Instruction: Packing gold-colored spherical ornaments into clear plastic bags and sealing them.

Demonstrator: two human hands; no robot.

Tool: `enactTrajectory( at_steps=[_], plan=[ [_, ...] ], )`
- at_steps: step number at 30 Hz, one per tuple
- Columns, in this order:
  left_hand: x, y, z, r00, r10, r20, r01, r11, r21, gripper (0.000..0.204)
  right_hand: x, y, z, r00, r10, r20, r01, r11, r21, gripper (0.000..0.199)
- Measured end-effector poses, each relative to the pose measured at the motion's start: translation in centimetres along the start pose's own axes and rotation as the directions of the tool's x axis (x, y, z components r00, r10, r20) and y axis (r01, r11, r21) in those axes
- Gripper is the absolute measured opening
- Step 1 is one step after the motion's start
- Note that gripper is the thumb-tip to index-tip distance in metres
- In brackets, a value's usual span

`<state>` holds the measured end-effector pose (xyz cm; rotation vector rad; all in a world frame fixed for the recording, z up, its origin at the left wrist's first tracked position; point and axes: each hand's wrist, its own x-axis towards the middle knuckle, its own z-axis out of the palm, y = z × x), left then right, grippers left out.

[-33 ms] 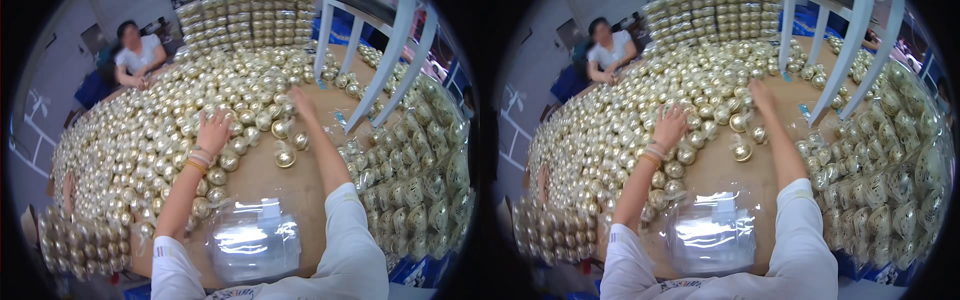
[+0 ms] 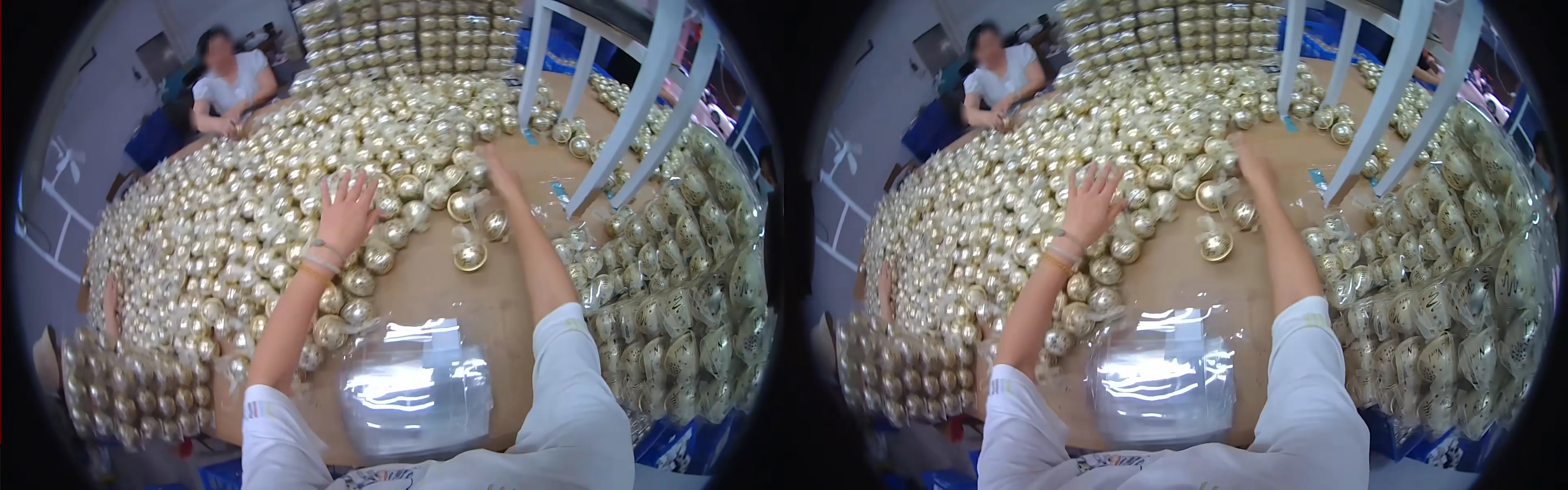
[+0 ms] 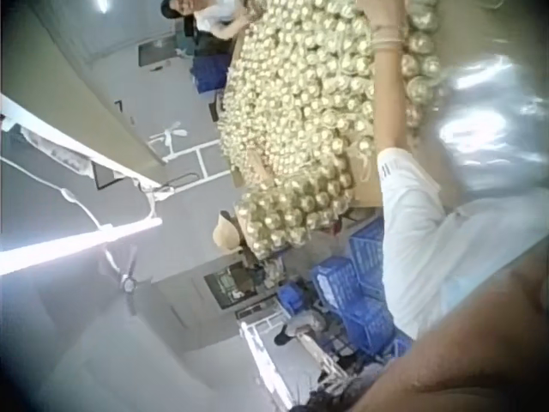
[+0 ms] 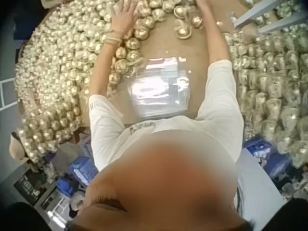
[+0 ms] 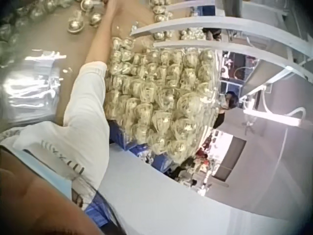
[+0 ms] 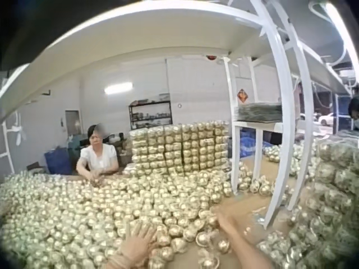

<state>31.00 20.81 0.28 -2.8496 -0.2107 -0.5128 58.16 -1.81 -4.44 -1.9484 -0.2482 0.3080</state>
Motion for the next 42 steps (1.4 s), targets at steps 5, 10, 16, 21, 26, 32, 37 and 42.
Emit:
enactTrajectory(
  at_steps=[5,10,16,21,26,32,37,42],
  plan=[
    [-11.9,3.8,-9.1,0.973,0.031,0.227,0.012,0.983,-0.185,0.080,-1.7,3.4,4.2,0.994,-0.057,-0.094,0.023,0.944,-0.330,0.094],
    [-22.2,-1.1,-10.0,0.859,-0.431,0.278,0.416,0.902,0.113,0.080,-2.9,0.6,2.9,0.943,-0.193,0.271,0.114,0.953,0.282,0.074],
    [-29.7,-5.4,-4.4,0.544,-0.836,-0.076,0.832,0.549,-0.087,0.065,-3.2,3.2,3.2,0.947,-0.248,0.205,0.213,0.961,0.179,0.072],
    [-22.4,-2.1,-5.4,0.497,-0.865,-0.061,0.803,0.486,-0.347,0.064,-6.0,2.8,7.3,0.908,-0.265,0.323,0.248,0.964,0.093,0.065],
    [-20.8,-0.7,-4.7,0.770,-0.635,0.059,0.492,0.532,-0.689,0.071,-12.4,0.9,9.4,0.869,-0.406,0.284,0.490,0.788,-0.372,0.070],
    [-31.6,-0.4,-9.0,0.903,-0.430,0.018,0.346,0.701,-0.624,0.059,-35.1,-8.6,-0.7,0.374,-0.905,-0.202,0.815,0.217,0.537,0.026],
    [-29.5,0.4,-2.2,0.764,-0.644,-0.048,0.377,0.506,-0.776,0.068,-46.5,-8.7,-8.9,-0.021,-0.940,-0.341,-0.515,-0.282,0.810,0.020],
    [-27.0,1.1,-1.3,0.689,-0.725,0.032,0.536,0.479,-0.695,0.071,-50.6,-15.7,-5.8,-0.408,-0.529,-0.744,0.433,-0.830,0.352,0.023]
  ],
)
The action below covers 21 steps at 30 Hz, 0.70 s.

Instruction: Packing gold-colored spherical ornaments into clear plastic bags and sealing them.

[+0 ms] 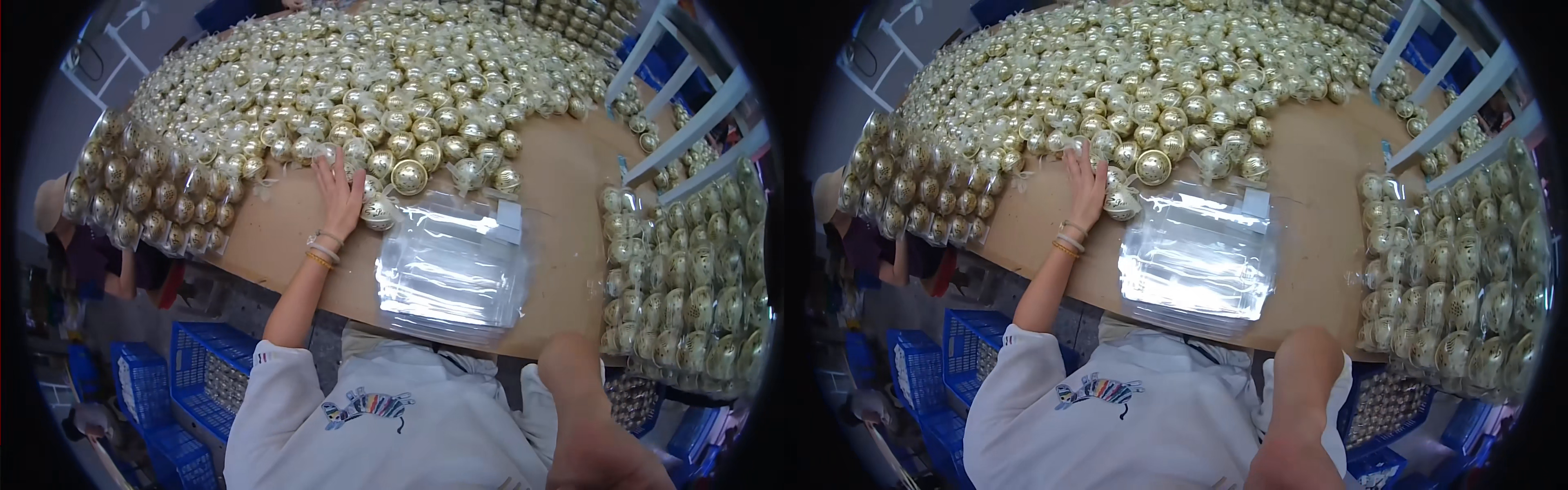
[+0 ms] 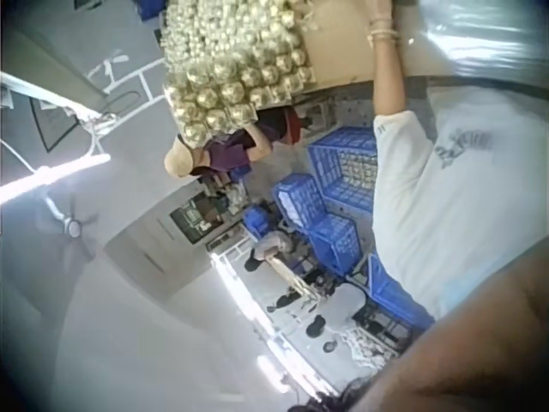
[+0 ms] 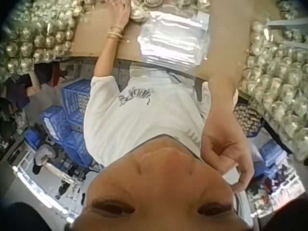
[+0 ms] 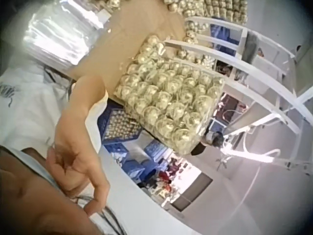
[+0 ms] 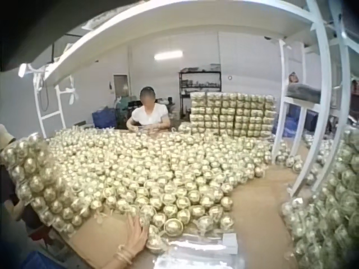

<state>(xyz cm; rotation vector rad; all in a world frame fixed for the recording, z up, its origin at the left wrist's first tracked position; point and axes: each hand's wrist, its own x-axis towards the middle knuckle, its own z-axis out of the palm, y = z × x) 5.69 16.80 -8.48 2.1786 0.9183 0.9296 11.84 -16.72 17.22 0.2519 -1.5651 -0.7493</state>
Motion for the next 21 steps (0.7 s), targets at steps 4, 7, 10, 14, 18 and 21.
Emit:
enactTrajectory(
  at_steps=[4,7,10,14,18,21],
  plan=[
    [-2.3,2.0,-1.0,0.992,0.124,0.000,-0.124,0.988,0.087,0.069,0.3,-0.7,0.8,0.981,0.159,-0.108,-0.115,0.936,0.334,0.025],
    [-4.2,7.3,-2.7,0.932,0.359,-0.039,-0.334,0.898,0.287,0.060,0.4,0.8,0.7,0.993,0.106,0.041,-0.110,0.990,0.087,0.028],
    [-5.0,10.6,-1.8,0.653,0.617,0.438,-0.706,0.706,0.057,0.049,0.2,0.1,1.1,0.991,0.092,-0.094,-0.094,0.995,-0.017,0.026],
    [-3.5,11.1,3.1,0.623,0.559,0.547,-0.591,0.794,-0.139,0.051,0.7,-1.2,1.3,0.983,0.170,-0.067,-0.168,0.985,0.043,0.017],
    [-2.8,12.1,6.5,0.701,0.466,0.540,-0.583,0.810,0.058,0.067,1.0,-1.7,1.0,0.989,0.142,0.051,-0.128,0.970,-0.208,0.010],
    [-2.8,12.9,7.0,0.711,0.387,0.587,-0.557,0.820,0.134,0.084,0.4,-2.3,-0.7,0.961,0.258,0.102,-0.261,0.965,0.011,0.007]
  ],
)
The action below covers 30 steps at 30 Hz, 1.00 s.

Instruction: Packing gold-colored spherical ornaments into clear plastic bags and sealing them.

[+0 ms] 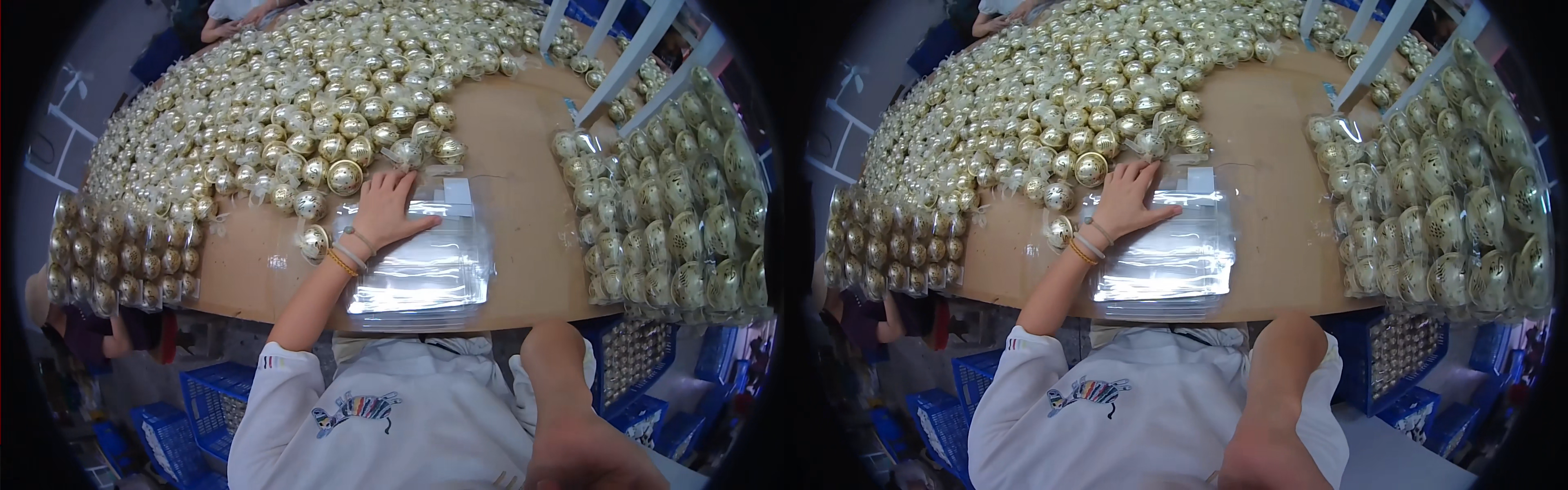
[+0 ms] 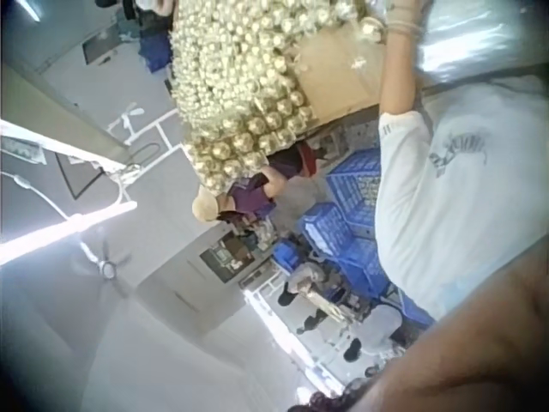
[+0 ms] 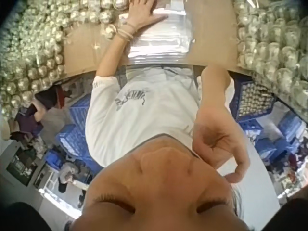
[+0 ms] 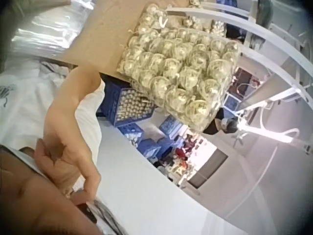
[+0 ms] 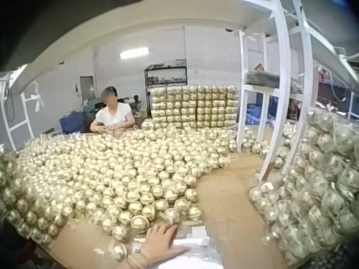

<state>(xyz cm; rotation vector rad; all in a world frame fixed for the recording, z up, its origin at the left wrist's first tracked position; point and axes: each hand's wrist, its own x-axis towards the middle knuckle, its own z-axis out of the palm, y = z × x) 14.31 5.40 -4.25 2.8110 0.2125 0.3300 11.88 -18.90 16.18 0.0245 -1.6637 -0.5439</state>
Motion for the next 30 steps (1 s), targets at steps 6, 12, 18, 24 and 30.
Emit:
enactTrajectory(
  at_steps=[6,12,18,24,30],
  plan=[
    [-0.1,1.1,-2.0,0.996,-0.008,0.083,0.002,0.997,0.078,0.095,-8.0,-2.2,-5.9,0.651,0.751,-0.113,-0.681,0.511,-0.525,0.024],
    [-0.8,1.7,-1.4,0.964,0.018,-0.264,-0.053,0.991,-0.126,0.079,-20.8,-3.1,-8.4,0.210,0.761,-0.614,-0.528,-0.441,-0.726,0.029],
    [-0.6,3.9,-2.8,0.944,-0.015,-0.330,-0.149,0.871,-0.469,0.037,-17.7,-3.4,-7.7,-0.310,0.839,-0.448,-0.927,-0.162,0.338,0.022],
    [-0.1,5.5,-4.2,0.968,-0.158,-0.195,-0.079,0.546,-0.834,0.035,-16.7,-4.3,-8.2,-0.341,0.829,-0.443,-0.928,-0.224,0.297,0.018],
    [-1.1,7.4,-5.4,0.839,-0.007,-0.545,-0.161,0.952,-0.260,0.042,-17.3,-4.0,-8.0,-0.035,0.661,-0.749,-0.751,-0.512,-0.417,0.018]
  ],
)
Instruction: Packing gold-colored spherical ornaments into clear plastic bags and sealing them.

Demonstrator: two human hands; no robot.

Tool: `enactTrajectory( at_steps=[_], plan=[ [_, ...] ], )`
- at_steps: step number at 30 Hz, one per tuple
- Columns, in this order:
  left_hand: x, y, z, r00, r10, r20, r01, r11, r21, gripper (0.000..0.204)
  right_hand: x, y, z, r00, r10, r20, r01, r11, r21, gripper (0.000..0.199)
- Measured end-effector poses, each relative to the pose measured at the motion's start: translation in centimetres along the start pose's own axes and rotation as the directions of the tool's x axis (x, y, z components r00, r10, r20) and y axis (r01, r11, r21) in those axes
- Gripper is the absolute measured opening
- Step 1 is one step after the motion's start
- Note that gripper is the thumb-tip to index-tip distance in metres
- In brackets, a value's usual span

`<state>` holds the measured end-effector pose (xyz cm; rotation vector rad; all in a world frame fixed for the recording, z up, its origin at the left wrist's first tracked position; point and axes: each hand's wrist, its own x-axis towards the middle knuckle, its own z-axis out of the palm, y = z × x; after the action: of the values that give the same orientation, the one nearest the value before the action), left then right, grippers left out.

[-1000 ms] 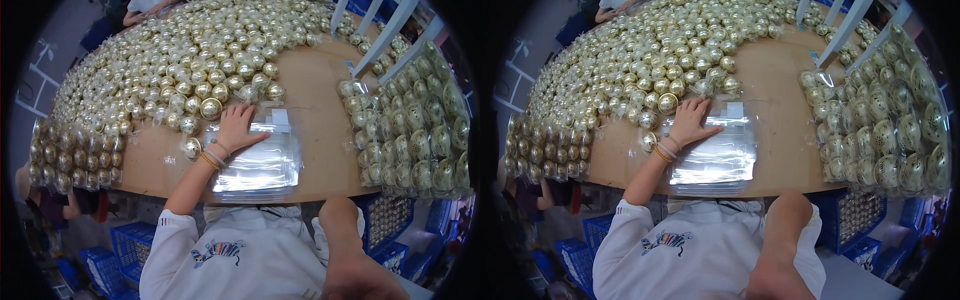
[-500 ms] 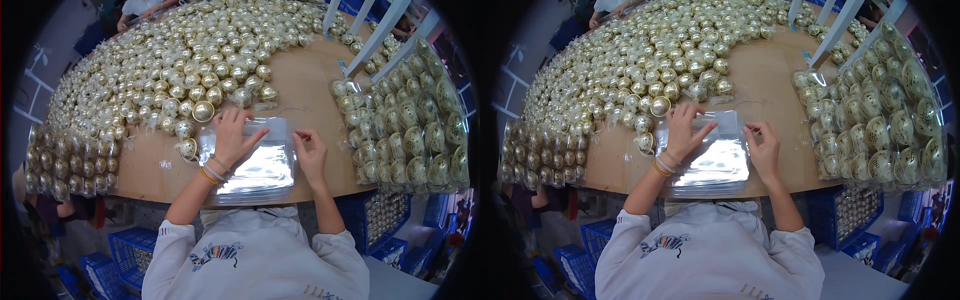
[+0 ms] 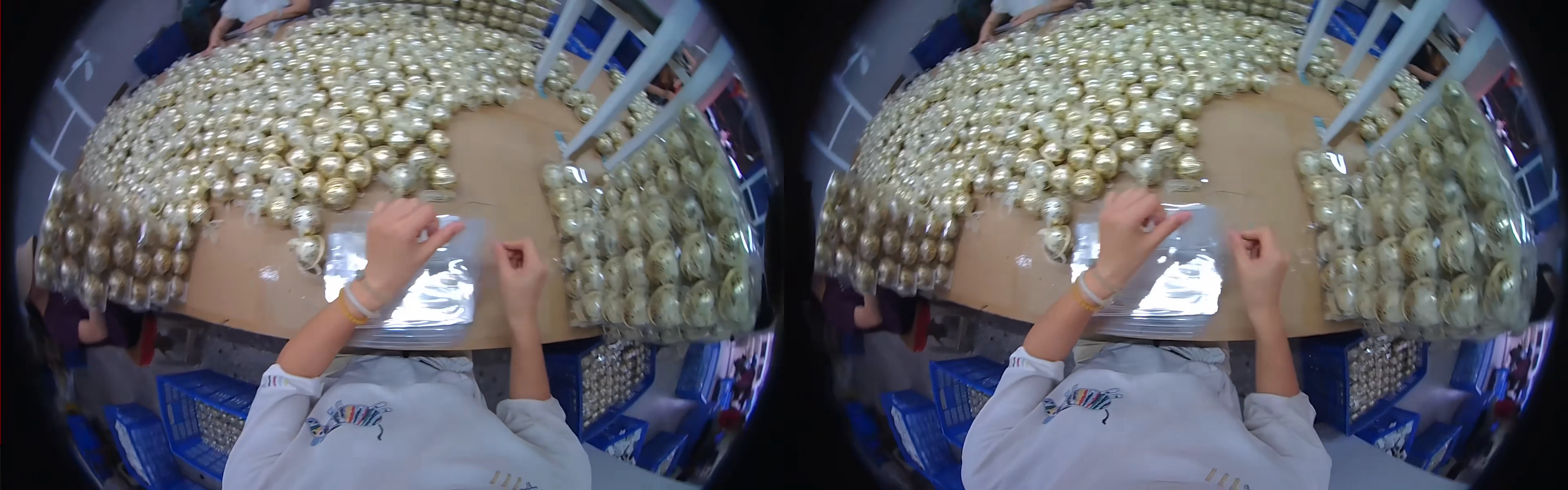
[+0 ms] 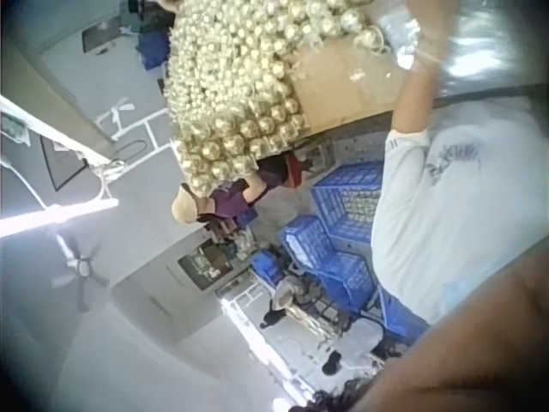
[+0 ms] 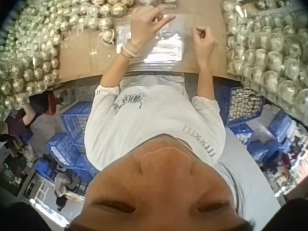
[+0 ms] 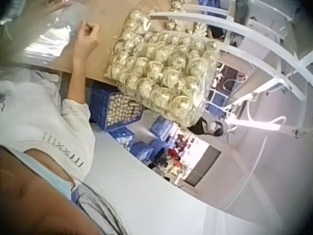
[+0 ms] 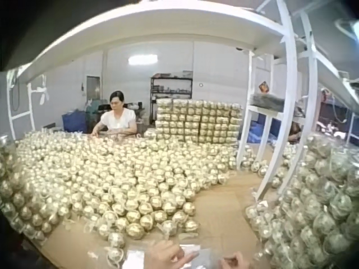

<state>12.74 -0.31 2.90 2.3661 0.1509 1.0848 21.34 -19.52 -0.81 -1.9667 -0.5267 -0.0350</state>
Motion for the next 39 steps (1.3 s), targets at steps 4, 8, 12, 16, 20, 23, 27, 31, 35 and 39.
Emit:
enactTrajectory(
  at_steps=[4,8,12,16,20,23,27,31,35,39],
  plan=[
    [0.3,-0.5,0.0,0.992,-0.098,0.073,0.093,0.993,0.075,0.041,0.9,-1.5,0.4,0.860,-0.480,-0.171,0.370,0.819,-0.439,0.024],
    [0.6,-0.8,1.1,0.992,-0.119,0.032,0.116,0.990,0.084,0.040,-0.4,-0.5,0.1,0.906,-0.420,-0.045,0.380,0.857,-0.347,0.032],
    [0.4,0.3,0.6,0.997,-0.074,-0.036,0.079,0.985,0.153,0.039,-0.4,-1.2,0.5,0.964,-0.061,0.260,0.086,0.993,-0.087,0.036],
    [-0.6,0.3,1.4,0.995,-0.087,-0.055,0.093,0.988,0.125,0.033,-0.6,-0.9,1.0,0.950,-0.313,-0.013,0.307,0.939,-0.158,0.032],
    [-0.5,1.2,1.5,0.985,0.028,-0.172,0.013,0.972,0.234,0.033,-1.9,-1.6,0.4,0.992,-0.127,-0.001,0.125,0.982,-0.142,0.020],
    [-0.7,1.3,0.4,0.959,0.197,-0.202,-0.117,0.929,0.351,0.036,-1.0,-2.3,-2.8,0.952,0.103,0.290,-0.190,0.937,0.292,0.017],
    [-0.5,2.5,-1.5,0.915,0.288,-0.284,-0.191,0.926,0.325,0.041,0.7,-1.4,-4.4,0.571,0.127,0.811,-0.782,0.385,0.490,0.024],
    [-1.7,4.8,-2.8,0.898,0.358,-0.255,-0.277,0.912,0.302,0.039,-0.6,-1.9,-3.2,0.484,-0.103,0.869,-0.506,0.777,0.374,0.036],
    [-2.9,6.4,-4.5,0.922,0.355,-0.155,-0.333,0.931,0.148,0.037,-0.4,-5.1,-3.4,0.510,-0.206,0.835,0.031,0.975,0.221,0.046],
    [-2.5,5.5,-4.9,0.946,-0.185,0.267,0.097,0.945,0.313,0.033,0.4,-4.9,0.6,0.457,0.047,0.888,-0.022,0.999,-0.041,0.055]
  ],
)
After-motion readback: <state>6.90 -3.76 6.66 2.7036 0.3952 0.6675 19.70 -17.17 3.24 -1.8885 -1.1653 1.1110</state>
